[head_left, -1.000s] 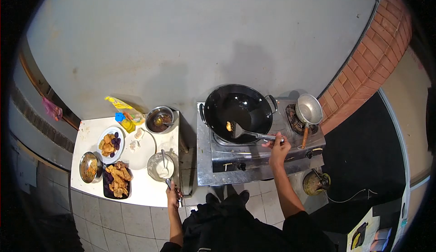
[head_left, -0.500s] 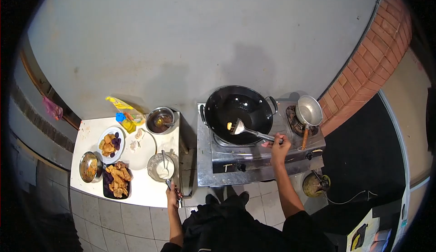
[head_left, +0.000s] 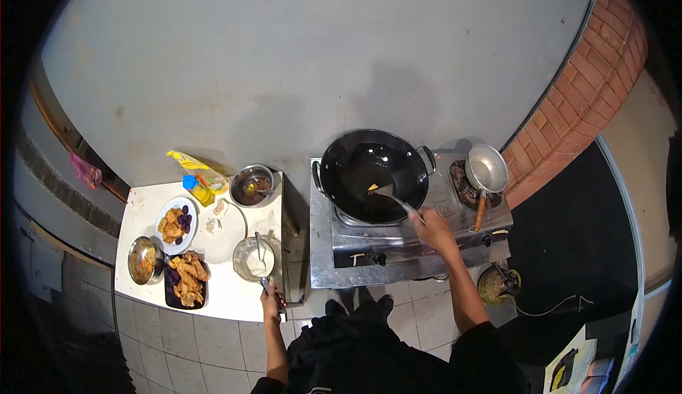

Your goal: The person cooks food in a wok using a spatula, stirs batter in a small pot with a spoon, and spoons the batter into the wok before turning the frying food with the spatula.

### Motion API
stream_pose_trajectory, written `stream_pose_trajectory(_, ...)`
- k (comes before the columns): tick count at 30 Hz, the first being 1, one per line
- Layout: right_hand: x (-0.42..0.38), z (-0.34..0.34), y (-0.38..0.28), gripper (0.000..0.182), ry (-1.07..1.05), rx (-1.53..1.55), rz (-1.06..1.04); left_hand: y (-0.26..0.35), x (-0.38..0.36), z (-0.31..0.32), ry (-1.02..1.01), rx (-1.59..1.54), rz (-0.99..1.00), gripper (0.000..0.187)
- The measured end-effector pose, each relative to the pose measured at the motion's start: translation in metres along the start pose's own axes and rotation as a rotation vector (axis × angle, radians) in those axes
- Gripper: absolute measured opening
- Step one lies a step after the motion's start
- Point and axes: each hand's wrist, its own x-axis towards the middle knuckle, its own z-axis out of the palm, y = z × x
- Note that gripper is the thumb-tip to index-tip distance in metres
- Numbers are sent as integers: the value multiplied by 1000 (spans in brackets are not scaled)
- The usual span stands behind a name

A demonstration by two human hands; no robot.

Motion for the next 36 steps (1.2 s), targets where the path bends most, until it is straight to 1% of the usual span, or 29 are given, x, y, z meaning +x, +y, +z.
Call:
stream_pose_trajectory(1,0,-8,-15,32,-7,-81,25,1,-2,0,5,8,1,42)
stream_pose_trajectory(4,6,-22,-34,33,-20,-230,40,1,-2,1,14,1,-8,42)
stream_pose_trajectory(7,10,-15,-27,34,-11,-235,34,0,-2,1,40,17,-9,42)
stream_pose_trajectory(8,11,-14,-26,35,0,-245,39,0,-2,0,12,-5,-4,42)
stream_pose_trajectory(10,9,-14,-28,35,13,-269,53,-4,3,-1,23,-7,3,42)
stream_pose_trajectory(13,10,-11,-21,32,78,-224,-14,-6,1,0,30,-6,5,42)
stream_pose_trajectory(15,10,-11,-21,32,84,-261,5,-3,-1,3,35,2,9,42)
stream_pose_trajectory(19,14,-14,-20,34,61,-301,37,1,-3,3,31,4,8,42)
stream_pose_trajectory(22,13,-14,-20,34,39,-323,0,1,-7,5,29,2,1,42)
stream_pose_trajectory(25,9,-15,-23,34,73,-298,47,-1,-1,4,29,-7,7,41)
stream_pose_trajectory(29,13,-10,-12,34,141,-232,91,-2,-2,3,23,-18,-1,42)
stream_pose_trajectory(31,19,-15,-17,34,168,-219,124,-8,2,0,9,-11,0,45)
stream_pose_trajectory(34,35,-13,-16,33,162,-145,211,-6,0,0,3,3,12,46)
stream_pose_trajectory(36,45,-10,-14,33,162,-180,195,-4,0,1,10,6,17,47)
